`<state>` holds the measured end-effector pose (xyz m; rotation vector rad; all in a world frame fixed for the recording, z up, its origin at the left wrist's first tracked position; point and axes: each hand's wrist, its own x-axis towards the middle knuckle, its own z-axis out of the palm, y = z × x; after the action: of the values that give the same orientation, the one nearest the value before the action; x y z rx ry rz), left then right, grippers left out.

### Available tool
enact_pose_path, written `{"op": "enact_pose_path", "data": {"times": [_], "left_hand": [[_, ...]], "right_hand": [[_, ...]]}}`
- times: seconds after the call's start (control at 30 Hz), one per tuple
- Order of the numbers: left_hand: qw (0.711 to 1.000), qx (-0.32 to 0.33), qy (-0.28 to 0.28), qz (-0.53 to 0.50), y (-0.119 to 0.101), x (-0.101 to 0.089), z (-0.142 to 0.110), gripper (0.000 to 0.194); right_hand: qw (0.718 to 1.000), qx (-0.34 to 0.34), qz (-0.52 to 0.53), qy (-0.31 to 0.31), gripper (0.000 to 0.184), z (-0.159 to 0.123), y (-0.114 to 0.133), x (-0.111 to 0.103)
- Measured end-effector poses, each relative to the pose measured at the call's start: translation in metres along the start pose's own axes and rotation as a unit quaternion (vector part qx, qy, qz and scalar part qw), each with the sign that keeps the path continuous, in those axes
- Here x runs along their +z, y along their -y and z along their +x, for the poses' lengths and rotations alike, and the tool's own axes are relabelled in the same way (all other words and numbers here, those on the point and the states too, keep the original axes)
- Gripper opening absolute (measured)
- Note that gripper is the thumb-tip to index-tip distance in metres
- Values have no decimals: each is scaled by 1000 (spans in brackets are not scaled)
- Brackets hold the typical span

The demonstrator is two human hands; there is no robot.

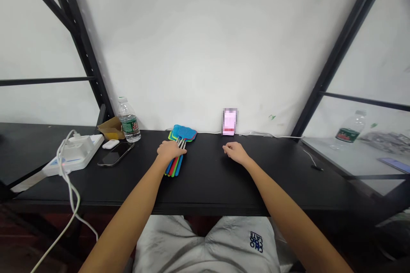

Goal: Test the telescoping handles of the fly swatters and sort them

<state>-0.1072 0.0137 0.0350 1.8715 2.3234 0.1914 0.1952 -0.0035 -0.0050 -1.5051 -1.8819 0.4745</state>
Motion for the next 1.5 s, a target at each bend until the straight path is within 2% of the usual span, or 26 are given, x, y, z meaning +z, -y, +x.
{"op": "enact_pose_path", "data": {"times": [0.33, 0.67, 0.83, 1.2, 1.37, 1.5], "left_hand": [[1000, 12, 4, -19, 5, -1, 12, 57], [999, 19, -7, -29, 5, -3, 16, 55], [999, 18, 15, -27, 5, -4, 15, 54], [999, -9, 44, -17, 17, -12, 22, 70], [999, -31, 20, -19, 17, -4, 22, 84], [999, -26, -25, -18, 18, 4, 23, 87]], "right_hand": [[1000, -4, -6, 6, 34, 0, 0, -1], [1000, -5, -10, 8, 34, 0, -1, -2], [1000, -7, -8, 10, 34, -1, 0, -2], [1000, -9, -12, 10, 34, 0, -5, -2], [1000, -8, -17, 10, 33, 0, -4, -2], [1000, -13, -16, 10, 33, 0, -3, -2]]}}
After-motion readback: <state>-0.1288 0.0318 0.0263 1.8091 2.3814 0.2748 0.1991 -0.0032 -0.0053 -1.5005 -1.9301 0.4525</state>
